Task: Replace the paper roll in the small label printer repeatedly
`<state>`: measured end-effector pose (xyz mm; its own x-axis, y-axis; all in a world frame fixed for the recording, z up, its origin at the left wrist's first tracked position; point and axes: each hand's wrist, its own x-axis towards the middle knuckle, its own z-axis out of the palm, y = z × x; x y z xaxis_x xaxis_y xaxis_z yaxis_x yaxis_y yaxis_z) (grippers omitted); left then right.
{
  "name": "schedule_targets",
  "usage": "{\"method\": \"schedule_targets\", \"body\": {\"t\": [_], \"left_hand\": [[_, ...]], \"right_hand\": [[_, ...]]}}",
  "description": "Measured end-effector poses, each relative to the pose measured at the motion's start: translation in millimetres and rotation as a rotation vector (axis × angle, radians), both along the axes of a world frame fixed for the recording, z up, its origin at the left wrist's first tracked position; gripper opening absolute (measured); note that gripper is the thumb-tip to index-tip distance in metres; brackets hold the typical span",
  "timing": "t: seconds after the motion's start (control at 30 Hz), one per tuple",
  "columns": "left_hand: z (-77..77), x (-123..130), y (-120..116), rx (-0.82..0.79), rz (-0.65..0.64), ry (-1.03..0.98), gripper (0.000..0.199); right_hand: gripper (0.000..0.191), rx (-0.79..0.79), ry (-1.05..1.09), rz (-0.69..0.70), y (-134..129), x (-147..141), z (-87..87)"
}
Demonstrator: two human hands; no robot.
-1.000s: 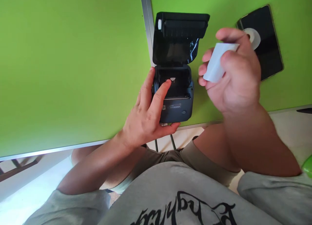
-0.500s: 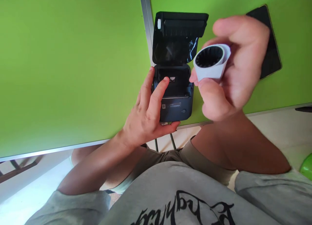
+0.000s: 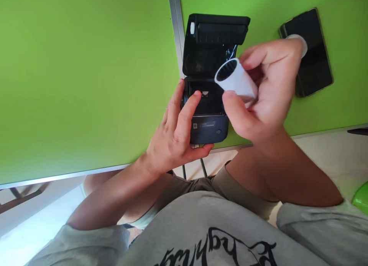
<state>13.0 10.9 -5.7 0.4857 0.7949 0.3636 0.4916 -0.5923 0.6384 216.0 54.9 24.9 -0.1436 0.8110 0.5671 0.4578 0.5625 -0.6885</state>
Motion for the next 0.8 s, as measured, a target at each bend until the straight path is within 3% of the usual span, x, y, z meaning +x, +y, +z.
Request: {"method": "schedule_targets", "body": {"t": [0.23,0.8], "left_hand": [[-0.5,0.4,-1.0,-0.01,0.005,0.011,0.115],[-2.1,1.7,0.4,0.03,0.023,0.029,0.108]], "right_hand": [[0.025,-0.029,-0.208,0.067,-1.6,-0.6,6.5],[0.014,-0.041,-0.238,0.084,3.9,0.7,3.4]]}}
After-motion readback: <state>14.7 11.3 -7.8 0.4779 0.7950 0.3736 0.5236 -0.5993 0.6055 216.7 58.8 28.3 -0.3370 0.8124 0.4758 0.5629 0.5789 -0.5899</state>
